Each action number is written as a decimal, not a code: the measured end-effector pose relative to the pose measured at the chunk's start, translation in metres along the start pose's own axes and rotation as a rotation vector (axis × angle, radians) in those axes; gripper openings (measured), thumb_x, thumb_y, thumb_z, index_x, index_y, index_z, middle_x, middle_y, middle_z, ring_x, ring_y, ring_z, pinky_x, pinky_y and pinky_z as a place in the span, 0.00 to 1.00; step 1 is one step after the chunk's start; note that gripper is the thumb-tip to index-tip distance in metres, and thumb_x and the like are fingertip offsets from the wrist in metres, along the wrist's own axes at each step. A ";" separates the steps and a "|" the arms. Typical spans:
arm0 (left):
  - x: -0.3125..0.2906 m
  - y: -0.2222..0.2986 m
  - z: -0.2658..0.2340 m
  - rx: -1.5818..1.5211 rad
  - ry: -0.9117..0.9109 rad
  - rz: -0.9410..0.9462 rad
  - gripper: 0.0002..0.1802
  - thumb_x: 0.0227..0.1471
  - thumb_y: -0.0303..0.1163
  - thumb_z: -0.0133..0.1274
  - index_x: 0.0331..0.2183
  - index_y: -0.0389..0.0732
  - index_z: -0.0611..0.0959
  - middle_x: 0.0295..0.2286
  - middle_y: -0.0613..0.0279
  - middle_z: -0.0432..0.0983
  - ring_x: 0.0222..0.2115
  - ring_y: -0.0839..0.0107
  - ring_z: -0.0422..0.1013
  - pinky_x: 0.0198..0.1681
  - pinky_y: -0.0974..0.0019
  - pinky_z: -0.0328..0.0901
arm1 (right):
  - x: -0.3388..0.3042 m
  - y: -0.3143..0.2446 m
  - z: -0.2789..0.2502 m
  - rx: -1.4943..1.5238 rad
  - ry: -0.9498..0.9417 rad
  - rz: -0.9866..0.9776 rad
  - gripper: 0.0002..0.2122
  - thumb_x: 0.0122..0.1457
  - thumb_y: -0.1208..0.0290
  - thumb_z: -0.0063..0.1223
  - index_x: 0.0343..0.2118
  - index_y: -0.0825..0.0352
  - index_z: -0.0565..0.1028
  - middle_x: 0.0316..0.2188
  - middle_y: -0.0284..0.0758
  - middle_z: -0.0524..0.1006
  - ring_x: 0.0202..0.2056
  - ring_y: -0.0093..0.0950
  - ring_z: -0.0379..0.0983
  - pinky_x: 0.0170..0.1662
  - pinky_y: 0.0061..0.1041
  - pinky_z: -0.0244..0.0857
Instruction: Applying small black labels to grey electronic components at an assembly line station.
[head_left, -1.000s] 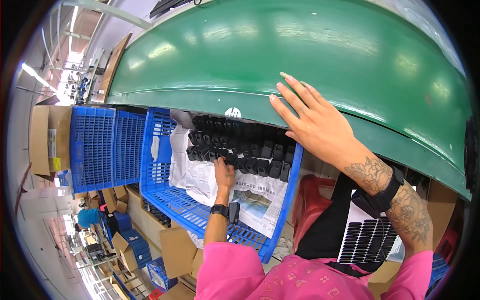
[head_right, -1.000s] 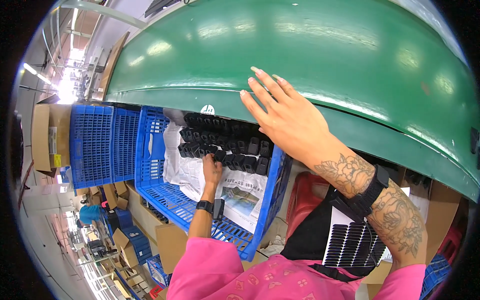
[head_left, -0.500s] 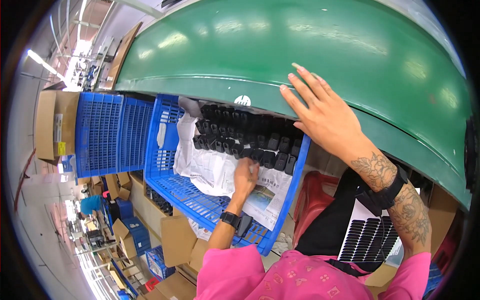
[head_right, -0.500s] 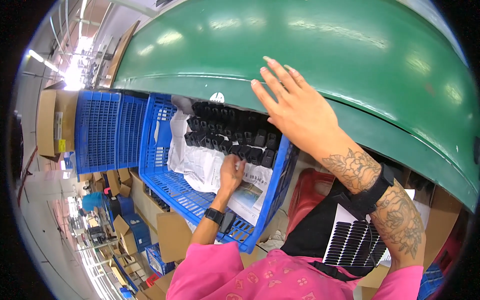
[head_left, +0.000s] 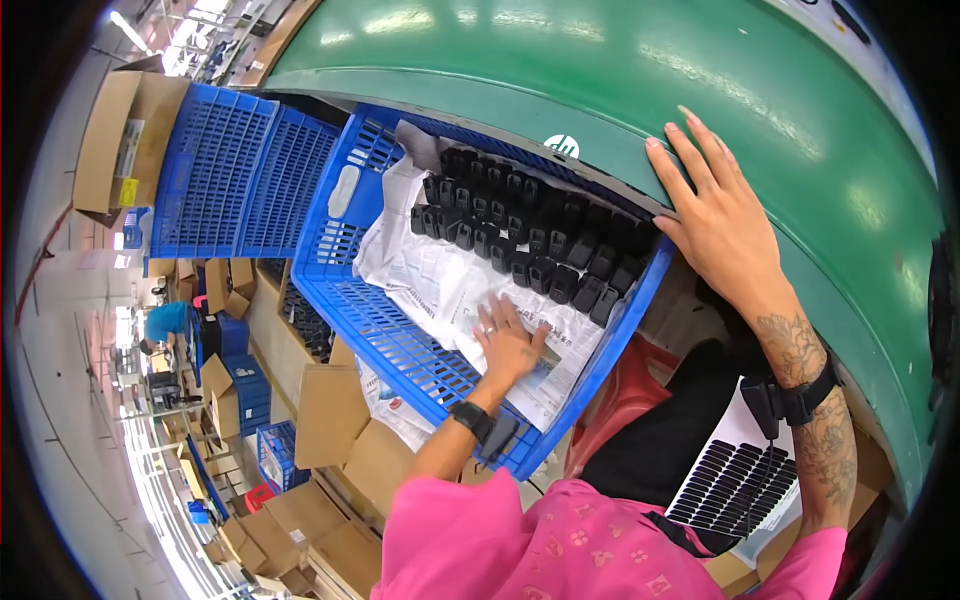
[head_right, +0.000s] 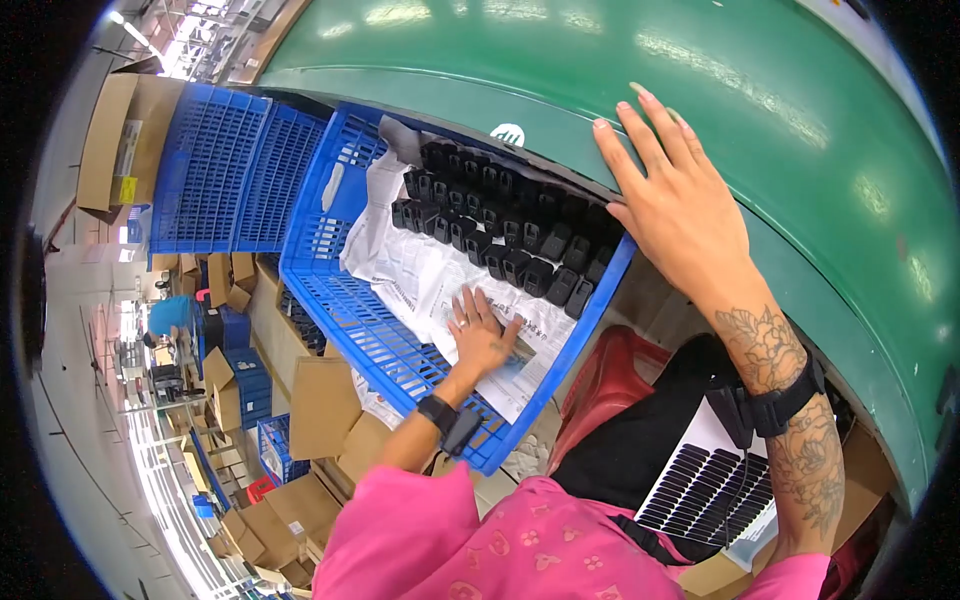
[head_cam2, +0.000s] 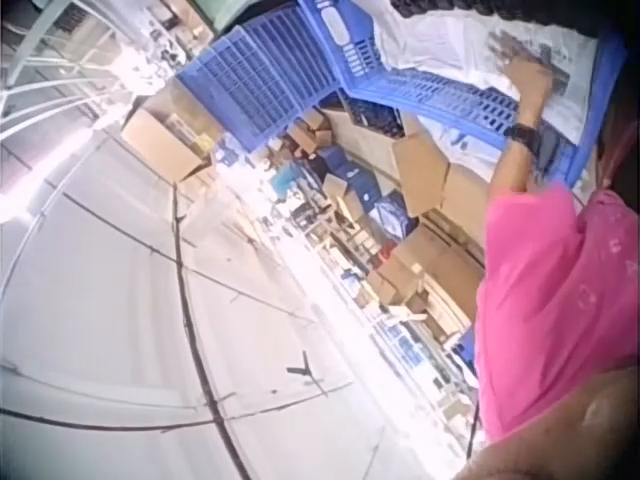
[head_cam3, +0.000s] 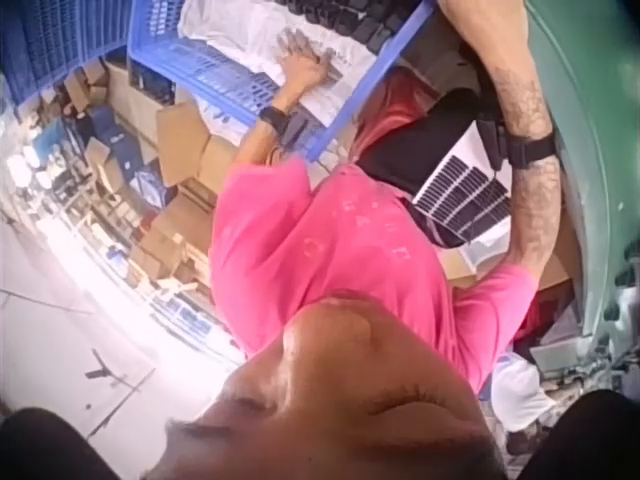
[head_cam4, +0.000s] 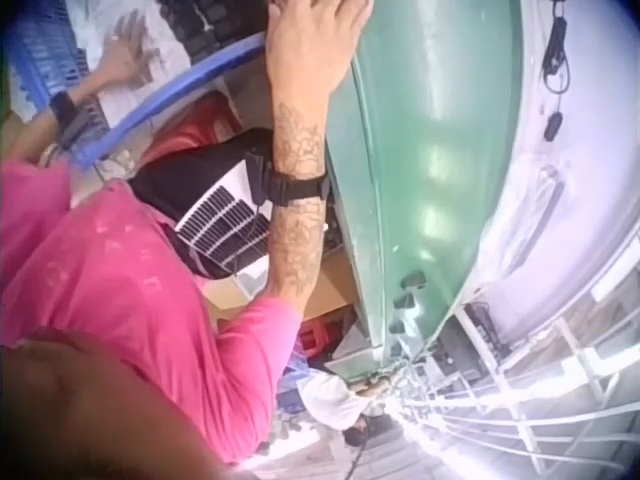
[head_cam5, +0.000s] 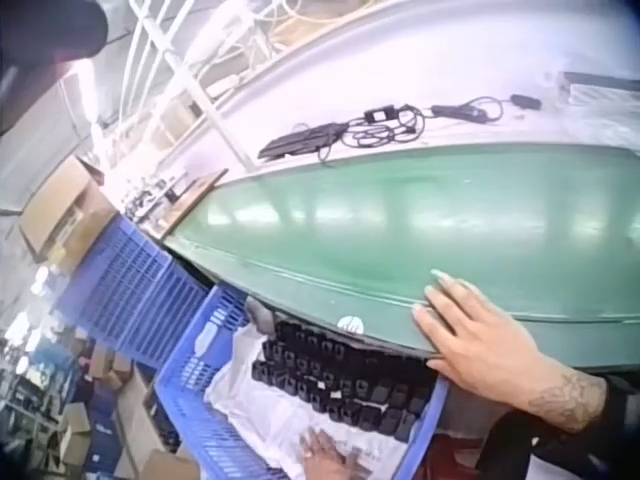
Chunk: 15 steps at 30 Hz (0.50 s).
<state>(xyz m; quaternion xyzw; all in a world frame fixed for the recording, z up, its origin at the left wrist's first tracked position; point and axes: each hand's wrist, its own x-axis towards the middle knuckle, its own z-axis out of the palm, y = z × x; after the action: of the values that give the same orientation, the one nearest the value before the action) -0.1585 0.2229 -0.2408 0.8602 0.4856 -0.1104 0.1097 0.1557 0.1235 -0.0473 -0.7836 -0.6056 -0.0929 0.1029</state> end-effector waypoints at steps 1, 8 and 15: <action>0.002 -0.009 -0.001 -0.060 -0.297 -0.099 0.62 0.45 0.66 0.48 0.61 0.32 0.39 0.62 0.39 0.26 0.62 0.37 0.26 0.59 0.34 0.34 | 0.000 0.000 0.000 -0.007 0.004 -0.013 0.35 0.49 0.65 0.60 0.60 0.61 0.58 0.60 0.37 0.57 0.63 0.37 0.47 0.63 0.36 0.49; -0.025 -0.016 0.000 0.101 -0.594 -0.113 0.72 0.36 0.71 0.53 0.61 0.38 0.29 0.61 0.40 0.21 0.61 0.33 0.28 0.59 0.37 0.38 | -0.003 -0.001 -0.002 -0.003 0.012 -0.013 0.35 0.49 0.65 0.59 0.60 0.61 0.57 0.60 0.37 0.57 0.63 0.37 0.47 0.63 0.36 0.49; -0.035 -0.034 0.022 -0.091 -0.686 -0.261 0.72 0.35 0.61 0.60 0.60 0.34 0.30 0.59 0.25 0.29 0.59 0.32 0.41 0.59 0.41 0.45 | -0.001 -0.003 -0.003 0.002 0.024 -0.033 0.34 0.49 0.65 0.59 0.60 0.62 0.57 0.59 0.38 0.58 0.63 0.36 0.47 0.63 0.35 0.49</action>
<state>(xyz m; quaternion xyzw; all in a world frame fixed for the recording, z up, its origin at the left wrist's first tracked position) -0.2074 0.2049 -0.2535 0.6984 0.5306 -0.3836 0.2891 0.1522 0.1229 -0.0447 -0.7722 -0.6173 -0.1035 0.1094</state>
